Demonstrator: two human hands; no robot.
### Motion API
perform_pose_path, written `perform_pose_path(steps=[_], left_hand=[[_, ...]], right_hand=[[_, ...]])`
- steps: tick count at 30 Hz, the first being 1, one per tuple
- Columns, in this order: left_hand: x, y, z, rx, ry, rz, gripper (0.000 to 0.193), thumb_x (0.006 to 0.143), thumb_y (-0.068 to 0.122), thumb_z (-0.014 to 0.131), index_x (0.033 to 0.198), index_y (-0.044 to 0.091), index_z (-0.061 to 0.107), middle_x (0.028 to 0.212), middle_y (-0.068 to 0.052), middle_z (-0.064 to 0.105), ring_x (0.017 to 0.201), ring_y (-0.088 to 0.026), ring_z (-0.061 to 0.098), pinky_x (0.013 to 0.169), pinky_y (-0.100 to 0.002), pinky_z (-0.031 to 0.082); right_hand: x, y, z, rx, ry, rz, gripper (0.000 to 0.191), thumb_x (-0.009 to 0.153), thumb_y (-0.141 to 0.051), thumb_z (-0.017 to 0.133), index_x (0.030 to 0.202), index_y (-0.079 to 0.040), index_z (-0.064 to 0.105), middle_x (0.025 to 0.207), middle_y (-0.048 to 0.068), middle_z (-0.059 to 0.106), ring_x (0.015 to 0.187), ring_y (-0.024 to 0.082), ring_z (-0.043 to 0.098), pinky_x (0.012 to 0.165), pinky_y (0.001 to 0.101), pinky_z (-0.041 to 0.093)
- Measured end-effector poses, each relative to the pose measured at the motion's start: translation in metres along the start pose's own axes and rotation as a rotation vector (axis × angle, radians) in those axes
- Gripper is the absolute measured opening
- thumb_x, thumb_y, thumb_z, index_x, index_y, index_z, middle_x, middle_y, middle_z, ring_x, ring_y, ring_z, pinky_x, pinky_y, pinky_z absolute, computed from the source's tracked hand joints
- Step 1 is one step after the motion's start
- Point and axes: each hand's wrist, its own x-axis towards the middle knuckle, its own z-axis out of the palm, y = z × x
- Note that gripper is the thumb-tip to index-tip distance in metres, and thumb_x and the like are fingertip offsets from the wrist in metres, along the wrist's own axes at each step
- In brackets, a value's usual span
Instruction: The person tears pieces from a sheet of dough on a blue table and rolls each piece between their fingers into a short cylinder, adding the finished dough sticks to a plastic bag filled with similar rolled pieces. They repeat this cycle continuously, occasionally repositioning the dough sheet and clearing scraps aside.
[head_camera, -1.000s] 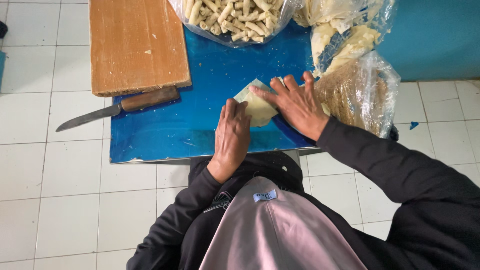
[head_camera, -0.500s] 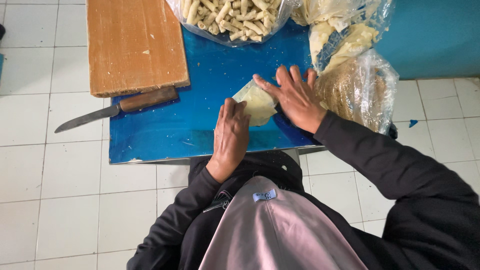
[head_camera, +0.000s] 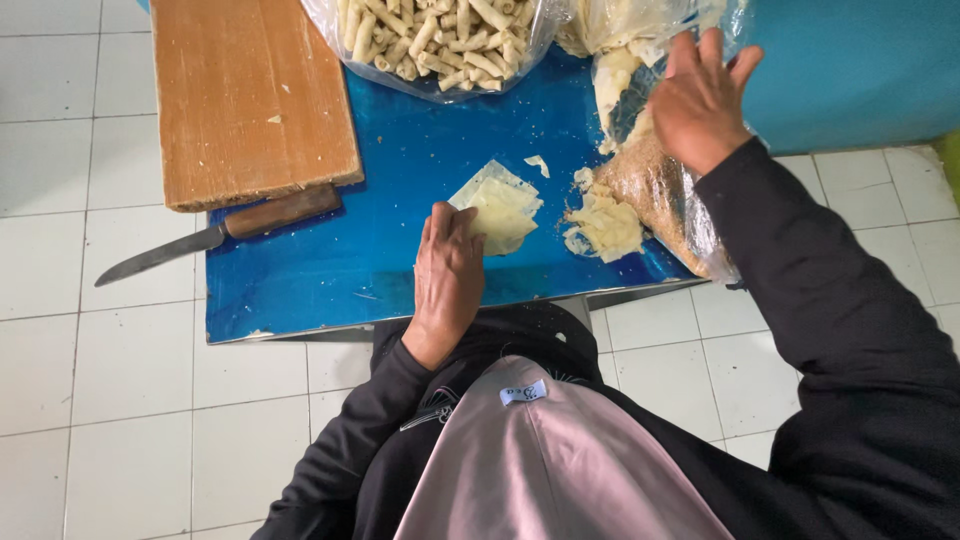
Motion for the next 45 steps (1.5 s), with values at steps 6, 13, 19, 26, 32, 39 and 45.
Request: perform_pose_path(steps=[6, 13, 19, 26, 32, 39, 45], left_hand=[[0.000, 0.000, 0.000, 0.024, 0.017, 0.023, 0.033, 0.090, 0.000, 0.068, 0.122, -0.005, 0.062, 0.109, -0.017, 0.052, 0.101, -0.036, 0.058, 0.085, -0.044, 0.051], [-0.001, 0.003, -0.001, 0.009, 0.026, 0.021, 0.033, 0.089, 0.001, 0.069, 0.121, -0.005, 0.062, 0.108, -0.017, 0.052, 0.100, -0.037, 0.058, 0.085, -0.044, 0.050], [-0.002, 0.006, -0.001, -0.014, 0.036, 0.009, 0.032, 0.089, 0.000, 0.068, 0.120, -0.005, 0.061, 0.109, -0.019, 0.053, 0.101, -0.039, 0.058, 0.085, -0.046, 0.049], [-0.002, 0.005, -0.004, 0.007, 0.027, 0.057, 0.029, 0.091, 0.000, 0.065, 0.119, -0.005, 0.059, 0.109, -0.021, 0.053, 0.101, -0.040, 0.057, 0.087, -0.047, 0.049], [-0.002, 0.005, -0.004, -0.018, 0.032, 0.038, 0.027, 0.092, 0.000, 0.065, 0.117, -0.005, 0.059, 0.109, -0.021, 0.053, 0.101, -0.041, 0.057, 0.086, -0.047, 0.049], [-0.002, 0.004, -0.002, -0.019, 0.049, 0.034, 0.028, 0.090, 0.001, 0.068, 0.116, -0.005, 0.059, 0.109, -0.020, 0.053, 0.101, -0.040, 0.058, 0.086, -0.046, 0.049], [-0.002, 0.001, -0.001, -0.008, 0.029, 0.021, 0.025, 0.090, 0.001, 0.068, 0.113, -0.005, 0.061, 0.109, -0.020, 0.053, 0.103, -0.040, 0.057, 0.088, -0.047, 0.049]], right_hand=[[0.008, -0.014, -0.006, 0.270, -0.043, 0.025, 0.013, 0.078, -0.011, 0.081, 0.070, -0.021, 0.081, 0.120, 0.009, 0.051, 0.125, 0.036, 0.039, 0.100, 0.0627, 0.022], [0.007, -0.024, -0.029, 0.519, -0.142, 0.043, 0.026, 0.083, -0.005, 0.076, 0.078, -0.029, 0.083, 0.109, 0.005, 0.049, 0.115, 0.033, 0.039, 0.097, 0.0587, 0.026], [-0.017, -0.105, -0.069, 1.075, 0.105, -0.295, 0.073, 0.078, 0.017, 0.053, 0.124, -0.034, 0.080, 0.104, 0.002, 0.043, 0.106, 0.023, 0.041, 0.095, 0.0418, 0.035], [-0.037, -0.133, -0.087, 0.402, 0.266, -0.249, 0.055, 0.103, -0.004, 0.058, 0.143, -0.040, 0.064, 0.106, 0.000, 0.046, 0.103, 0.024, 0.043, 0.086, 0.0484, 0.029], [-0.038, -0.146, -0.084, 0.399, 0.272, -0.316, 0.064, 0.100, -0.003, 0.053, 0.146, -0.045, 0.063, 0.107, 0.000, 0.047, 0.101, 0.022, 0.044, 0.088, 0.0506, 0.030], [-0.026, -0.132, -0.083, 0.357, 0.193, -0.224, 0.064, 0.105, -0.004, 0.050, 0.155, -0.044, 0.048, 0.110, 0.002, 0.046, 0.104, 0.023, 0.044, 0.089, 0.0502, 0.032], [-0.066, -0.152, -0.099, 0.384, 0.145, -0.272, 0.067, 0.103, -0.008, 0.045, 0.160, -0.043, 0.046, 0.104, 0.002, 0.046, 0.101, 0.024, 0.043, 0.085, 0.0522, 0.031]])
